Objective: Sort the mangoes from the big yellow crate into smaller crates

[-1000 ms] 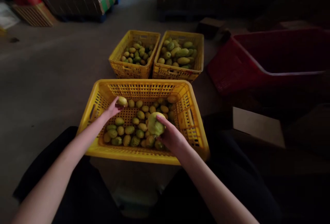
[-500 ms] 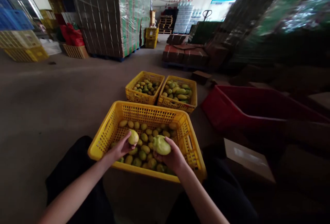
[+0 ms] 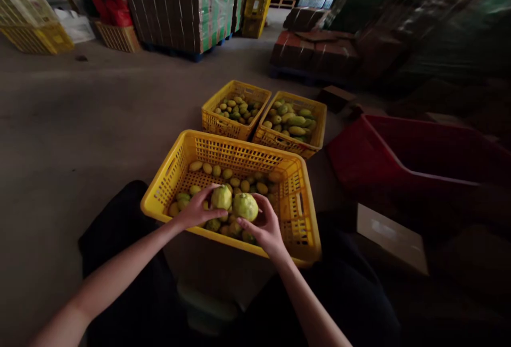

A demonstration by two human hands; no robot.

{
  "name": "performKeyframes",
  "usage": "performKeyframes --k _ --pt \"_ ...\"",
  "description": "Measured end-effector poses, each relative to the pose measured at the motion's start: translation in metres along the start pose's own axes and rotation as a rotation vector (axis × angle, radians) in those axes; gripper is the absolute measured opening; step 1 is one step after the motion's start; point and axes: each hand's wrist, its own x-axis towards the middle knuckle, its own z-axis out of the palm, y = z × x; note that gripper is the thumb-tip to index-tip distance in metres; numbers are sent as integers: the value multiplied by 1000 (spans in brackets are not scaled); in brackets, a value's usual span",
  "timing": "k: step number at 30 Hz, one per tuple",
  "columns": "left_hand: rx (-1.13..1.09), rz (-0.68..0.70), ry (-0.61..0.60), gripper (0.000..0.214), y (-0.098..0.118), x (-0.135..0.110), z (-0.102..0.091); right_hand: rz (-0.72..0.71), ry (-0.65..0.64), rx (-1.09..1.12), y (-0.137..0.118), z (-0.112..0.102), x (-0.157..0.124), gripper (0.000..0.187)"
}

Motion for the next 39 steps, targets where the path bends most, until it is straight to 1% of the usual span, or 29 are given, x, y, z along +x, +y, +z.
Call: performKeyframes --k 3,5,10,12,14,16,19,21,24,28,31,34,36,39 --pt "287 194 -32 57 15 -5 -7 -146 47 -88 6 1 -4 66" --pt "358 242 -23 55 18 -6 -9 -221 67 -127 10 2 -4 66" --pt "345 244 20 57 13 -4 -9 -314 87 -165 17 2 1 64" --pt "303 242 3 57 13 -4 -10 -347 106 -194 19 0 2 62" --pt "221 211 -27 58 13 -2 -11 -350 127 -200 19 -1 4 61" --pt "81 124 -50 60 11 0 -11 -291 118 -135 16 -2 5 61" --pt "-170 -64 -93 65 6 5 -14 -107 34 30 8 -4 5 65" --pt "-293 -161 -113 64 1 8 -16 -3 0 88 4 -6 6 64" --pt "-429 -256 -106 62 -6 11 -18 57 9 121 3 -9 9 60" --pt "-558 -307 -125 65 -11 11 -18 90 16 196 9 -12 11 53" --pt "-587 -317 -144 61 -11 11 -18 133 -5 247 10 -12 10 50" --pt "-616 -320 -116 56 -9 10 -18 177 -11 280 7 -12 10 50" --pt "-638 -317 -100 53 -7 10 -18 184 -8 294 6 -11 10 49" --pt "-643 -321 -116 55 -3 10 -16 185 -14 321 7 -11 10 46"
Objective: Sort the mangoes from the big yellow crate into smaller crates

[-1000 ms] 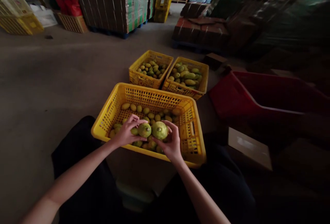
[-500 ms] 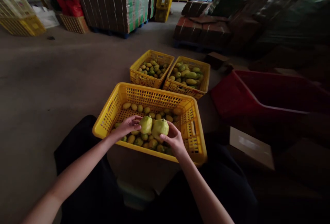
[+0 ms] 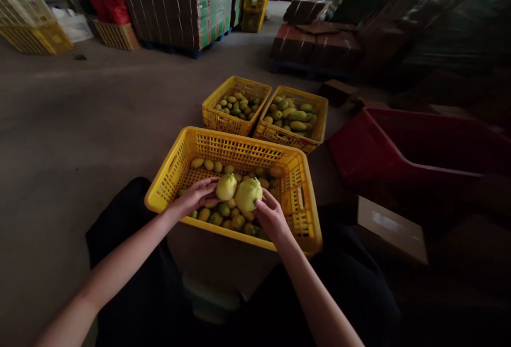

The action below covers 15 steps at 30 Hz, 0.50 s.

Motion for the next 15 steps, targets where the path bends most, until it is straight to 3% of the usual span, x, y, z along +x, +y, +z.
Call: performKeyframes --k 4,10,15 --pt "84 -29 -10 62 -1 -2 4 27 -26 7 2 -1 1 43" --pt "141 -64 105 78 -7 -1 3 34 -29 40 4 0 2 39" --pt "173 14 77 68 -6 0 3 53 -4 -19 8 -2 4 47"
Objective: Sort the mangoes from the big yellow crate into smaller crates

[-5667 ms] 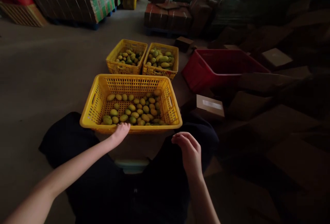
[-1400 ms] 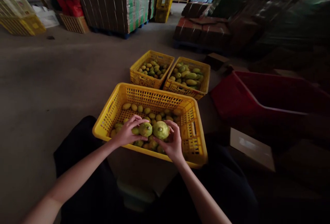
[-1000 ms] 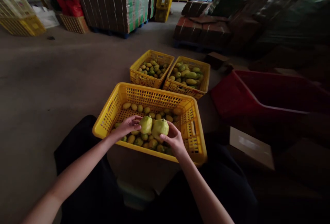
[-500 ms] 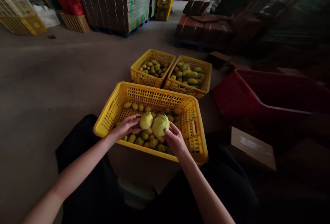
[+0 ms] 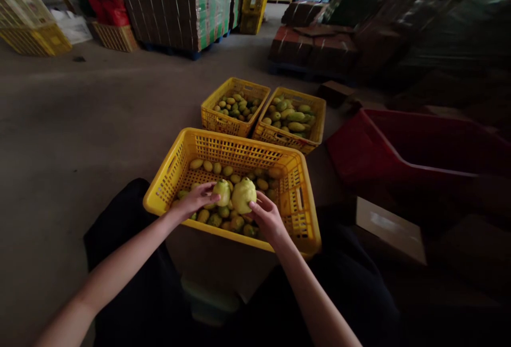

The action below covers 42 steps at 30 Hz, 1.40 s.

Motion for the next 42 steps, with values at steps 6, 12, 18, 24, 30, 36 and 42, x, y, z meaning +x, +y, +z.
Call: performKeyframes --k 6,12,18,24,30,36,42 --pt "-58 -12 10 67 0 1 2 -43 -10 -94 4 0 1 59" --pt "-144 -101 86 63 0 0 6 -94 56 -211 2 4 2 66" --pt "-112 -89 47 59 -4 -1 9 -86 49 -266 4 6 1 64" --pt "-16 -34 44 61 -13 0 8 -133 -1 -284 3 9 -3 60" --pt "-45 -44 31 62 -18 -3 9 -46 -51 -279 3 12 -7 54" --pt "-313 -215 191 24 -15 2 17 97 -26 3 12 14 -3 34" --pt "-438 -292 297 22 -2 3 17 194 -7 219 16 16 1 36"
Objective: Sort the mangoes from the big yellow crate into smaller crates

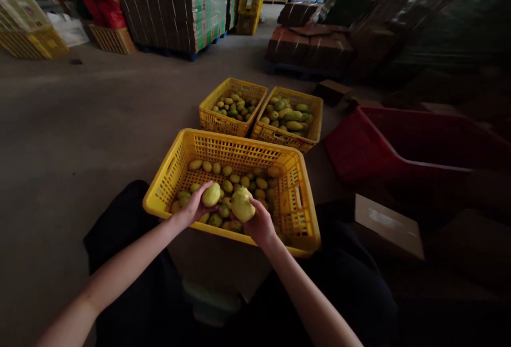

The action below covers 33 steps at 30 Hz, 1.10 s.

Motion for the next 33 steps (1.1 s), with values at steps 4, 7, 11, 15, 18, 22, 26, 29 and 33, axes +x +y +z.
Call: performKeyframes --k 4,7,11,15,18,22,26,29,33 --pt "-71 -82 -49 35 5 2 -2 30 126 40 2 -7 4 34" --pt "-88 -101 -42 37 5 4 -4 82 149 103 2 -11 7 35" --pt "-109 -81 -59 30 3 4 -4 129 123 123 2 -11 9 34" --pt "-112 -96 0 31 4 -1 0 123 158 94 2 -10 12 33" --pt "-127 -115 3 33 5 -1 1 120 158 69 3 -10 11 36" --pt "-122 -133 -39 41 4 3 -4 99 132 70 4 -9 7 34" --pt "-146 -127 -95 42 0 8 -8 123 130 60 2 -8 5 31" --pt "-194 -132 -77 45 -1 9 -10 151 162 64 2 -10 7 25" --pt "-255 -196 -22 44 0 12 -10 178 245 161 2 -13 9 27"
